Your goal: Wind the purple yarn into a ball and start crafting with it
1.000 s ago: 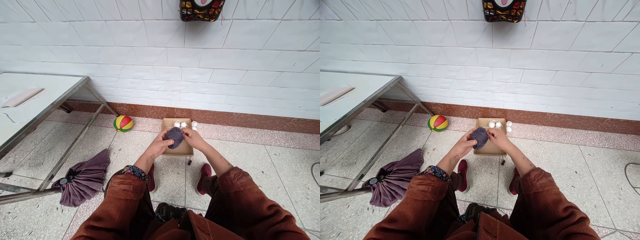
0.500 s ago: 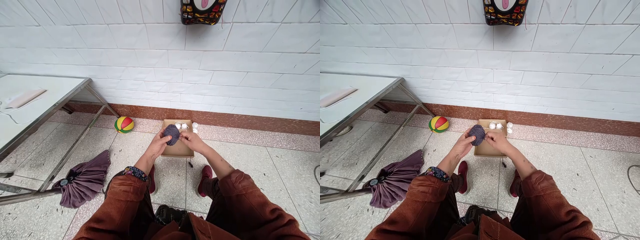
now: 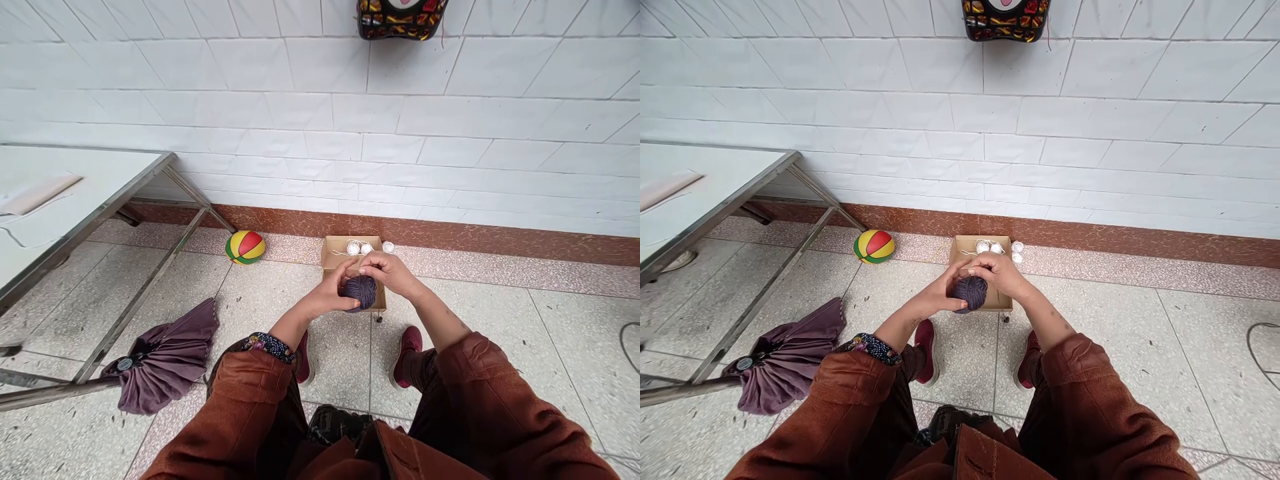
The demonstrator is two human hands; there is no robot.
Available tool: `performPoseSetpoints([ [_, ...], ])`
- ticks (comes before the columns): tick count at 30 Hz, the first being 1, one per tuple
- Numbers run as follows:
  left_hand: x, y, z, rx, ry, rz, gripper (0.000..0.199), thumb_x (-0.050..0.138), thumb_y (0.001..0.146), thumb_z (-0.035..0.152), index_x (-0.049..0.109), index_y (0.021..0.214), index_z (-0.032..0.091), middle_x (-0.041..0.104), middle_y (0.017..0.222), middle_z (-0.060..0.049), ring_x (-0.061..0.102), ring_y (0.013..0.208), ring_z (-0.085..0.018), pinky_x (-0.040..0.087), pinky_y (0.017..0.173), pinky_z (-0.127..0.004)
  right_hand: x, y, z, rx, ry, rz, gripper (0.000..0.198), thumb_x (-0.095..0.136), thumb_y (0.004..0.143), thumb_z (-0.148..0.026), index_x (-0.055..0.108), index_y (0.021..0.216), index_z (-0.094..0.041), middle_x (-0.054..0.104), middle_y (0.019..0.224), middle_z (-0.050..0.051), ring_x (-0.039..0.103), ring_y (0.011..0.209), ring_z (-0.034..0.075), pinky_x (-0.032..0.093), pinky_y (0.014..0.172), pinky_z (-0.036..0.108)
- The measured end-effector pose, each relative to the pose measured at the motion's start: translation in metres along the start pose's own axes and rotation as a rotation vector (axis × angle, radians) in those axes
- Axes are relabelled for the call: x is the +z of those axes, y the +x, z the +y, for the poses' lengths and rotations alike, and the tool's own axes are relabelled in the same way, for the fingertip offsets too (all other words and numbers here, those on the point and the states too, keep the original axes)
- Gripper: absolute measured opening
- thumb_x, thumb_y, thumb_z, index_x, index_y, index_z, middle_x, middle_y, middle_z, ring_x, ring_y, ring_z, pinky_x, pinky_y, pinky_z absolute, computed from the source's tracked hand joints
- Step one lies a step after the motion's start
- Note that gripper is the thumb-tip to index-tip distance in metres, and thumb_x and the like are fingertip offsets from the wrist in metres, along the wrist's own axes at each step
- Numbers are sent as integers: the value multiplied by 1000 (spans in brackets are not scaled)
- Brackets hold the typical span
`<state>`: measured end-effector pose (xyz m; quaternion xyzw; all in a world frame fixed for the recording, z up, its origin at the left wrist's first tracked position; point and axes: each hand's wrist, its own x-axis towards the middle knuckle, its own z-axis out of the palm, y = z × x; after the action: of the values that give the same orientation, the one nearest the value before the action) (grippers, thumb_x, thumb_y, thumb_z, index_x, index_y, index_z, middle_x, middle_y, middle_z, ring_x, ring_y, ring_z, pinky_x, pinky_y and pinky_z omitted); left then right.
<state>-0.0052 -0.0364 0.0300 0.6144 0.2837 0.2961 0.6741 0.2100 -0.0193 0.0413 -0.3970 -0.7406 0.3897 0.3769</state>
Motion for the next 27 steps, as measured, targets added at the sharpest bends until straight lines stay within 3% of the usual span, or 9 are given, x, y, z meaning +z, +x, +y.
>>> performPoseSetpoints([
  [4, 0, -3, 7, 73, -253, -27, 93, 88, 63, 33, 48, 147, 33, 49, 150, -10, 47, 135, -34, 36, 111, -47, 3, 1, 11, 105, -16, 58, 25, 60, 93, -39, 64, 76, -20, 61, 73, 1, 53, 69, 15, 41, 67, 28],
  [12, -10, -1, 1, 72, -474, 264, 70, 88, 62, 25, 65, 129, 20, 67, 126, -11, 58, 122, -29, 37, 110, -43, 16, -2, 4, 133, -147, -33, 18, 53, 93, -27, 58, 77, -20, 61, 75, 1, 53, 72, 16, 40, 68, 26],
  [20, -7, 2, 2, -8, -397, 322, 65, 86, 62, 19, 66, 124, 20, 69, 119, -8, 60, 115, -26, 38, 106, -39, 15, -5, 5, 146, -216, -73, 20, 52, 91, -21, 53, 72, -19, 56, 69, -1, 48, 64, 13, 36, 62, 25],
  [24, -9, 7, -2, -26, -351, 481, 60, 84, 66, 25, 64, 121, 18, 69, 114, -8, 61, 109, -23, 41, 104, -39, 13, -9, -3, 131, -124, -168, 17, 53, 95, -27, 63, 84, -19, 58, 70, -2, 48, 63, 13, 36, 62, 25],
  [27, -12, 10, -9, -84, -195, 575, 59, 81, 68, 30, 61, 122, 18, 68, 111, -8, 62, 107, -24, 42, 102, -42, 13, -11, -13, 90, 32, -283, 18, 56, 96, -32, 67, 89, -19, 66, 80, 0, 55, 69, 13, 42, 67, 26],
])
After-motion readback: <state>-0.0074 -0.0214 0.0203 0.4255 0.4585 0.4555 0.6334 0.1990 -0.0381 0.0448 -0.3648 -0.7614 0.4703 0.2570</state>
